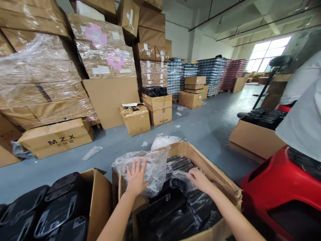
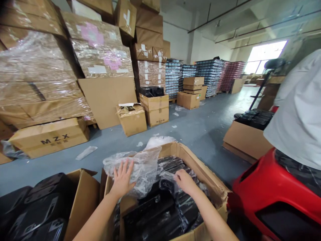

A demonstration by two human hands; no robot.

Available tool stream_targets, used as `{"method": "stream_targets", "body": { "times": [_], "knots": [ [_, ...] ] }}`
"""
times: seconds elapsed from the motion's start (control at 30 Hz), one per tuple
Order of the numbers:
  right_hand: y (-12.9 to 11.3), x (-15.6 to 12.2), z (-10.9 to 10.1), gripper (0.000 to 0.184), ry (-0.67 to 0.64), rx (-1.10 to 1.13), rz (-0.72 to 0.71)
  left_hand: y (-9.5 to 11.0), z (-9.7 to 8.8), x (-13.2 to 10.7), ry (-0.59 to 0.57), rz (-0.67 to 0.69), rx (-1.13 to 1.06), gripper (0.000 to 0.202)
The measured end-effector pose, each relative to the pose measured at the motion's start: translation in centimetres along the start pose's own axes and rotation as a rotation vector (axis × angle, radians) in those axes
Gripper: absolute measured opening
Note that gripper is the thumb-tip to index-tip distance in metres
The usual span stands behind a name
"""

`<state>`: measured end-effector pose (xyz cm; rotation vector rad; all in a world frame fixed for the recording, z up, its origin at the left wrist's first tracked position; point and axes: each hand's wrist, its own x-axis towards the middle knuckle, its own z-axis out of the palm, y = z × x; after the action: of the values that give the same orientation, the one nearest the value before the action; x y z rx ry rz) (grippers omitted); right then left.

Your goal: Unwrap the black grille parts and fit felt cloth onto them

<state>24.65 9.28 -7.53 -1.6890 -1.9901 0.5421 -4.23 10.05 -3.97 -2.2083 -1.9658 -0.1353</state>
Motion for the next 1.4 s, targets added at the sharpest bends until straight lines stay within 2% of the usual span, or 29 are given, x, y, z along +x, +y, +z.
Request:
{"method": "stream_targets", "body": {
  "times": [0.07, 0.17, 0.23, 0.3, 0.37, 0.43, 0.5, 0.6, 0.67, 0.7, 0.77, 0.83, 0.87, 0.9, 0.93, 1.03, 1.1, 1.23, 1.4],
  "knots": [
    [-0.2, -0.4, -0.6, 0.029, -0.028, 0.246, 0.045, -0.2, -0.6, 1.1, -0.103, 0.013, -0.08, 0.087],
    [0.1, -0.6, -2.1, 0.032, -0.027, 0.927, 0.206, 0.3, -1.1, 1.3, -0.263, 0.019, -0.148, 0.085],
    [-0.2, 0.2, -2.8, 0.027, 0.087, 1.28, 0.205, 0.9, -0.9, 0.3, -0.346, 0.081, -0.14, 0.072],
    [-1.6, 1.9, -2.6, 0.021, 0.256, 1.392, 0.091, 1.7, -0.4, -1.1, -0.394, 0.133, -0.134, 0.059],
    [-4.5, 3.8, -0.7, 0.025, 0.293, 1.15, -0.048, 2.4, -0.1, -2.5, -0.428, 0.177, -0.133, 0.06],
    [-8.2, 5.3, 2.5, 0.035, 0.173, 0.75, -0.136, 2.8, 0.0, -3.5, -0.461, 0.239, -0.119, 0.067],
    [-11.7, 5.7, 6.2, 0.029, 0.016, 0.474, -0.174, 2.8, -0.2, -4.2, -0.498, 0.273, -0.08, 0.071],
    [-14.8, 5.0, 10.1, 0.006, -0.133, 0.337, -0.205, 1.9, -0.3, -4.8, -0.502, 0.213, 0.009, 0.061],
    [-15.2, 4.6, 10.7, 0.017, -0.197, 0.274, -0.253, 0.7, 0.0, -5.0, -0.432, 0.102, 0.08, 0.048],
    [-14.9, 4.6, 10.4, 0.022, -0.193, 0.257, -0.297, 0.2, 0.2, -5.1, -0.376, 0.034, 0.114, 0.043],
    [-13.5, 4.8, 8.9, 0.027, -0.078, 0.208, -0.344, -0.8, 0.8, -5.0, -0.266, -0.105, 0.16, 0.038],
    [-11.0, 5.2, 7.0, 0.034, 0.085, 0.064, -0.222, -1.4, 1.2, -4.8, -0.195, -0.199, 0.16, 0.037],
    [-9.5, 5.2, 6.2, 0.035, 0.13, -0.049, -0.081, -1.5, 1.3, -4.6, -0.178, -0.226, 0.148, 0.037],
    [-7.8, 5.1, 5.6, 0.035, 0.11, -0.178, 0.07, -1.5, 1.3, -4.4, -0.172, -0.241, 0.135, 0.037],
    [-6.1, 4.8, 5.2, 0.033, 0.079, -0.234, 0.151, -1.5, 1.2, -4.3, -0.176, -0.244, 0.122, 0.036],
    [-1.6, 3.4, 5.4, 0.017, -0.067, -0.295, 0.237, -0.9, 0.6, -3.9, -0.226, -0.249, 0.09, 0.037],
    [0.3, 2.6, 5.9, 0.017, -0.136, -0.299, 0.237, -0.4, 0.1, -3.9, -0.267, -0.259, 0.074, 0.038],
    [1.3, 2.5, 5.6, 0.02, -0.135, -0.26, 0.193, 0.5, -0.3, -4.3, -0.269, -0.27, 0.043, 0.041],
    [0.9, 3.1, 3.6, 0.025, -0.01, -0.096, 0.151, 1.7, 0.2, -5.7, -0.282, -0.224, -0.016, 0.041]
  ]
}}
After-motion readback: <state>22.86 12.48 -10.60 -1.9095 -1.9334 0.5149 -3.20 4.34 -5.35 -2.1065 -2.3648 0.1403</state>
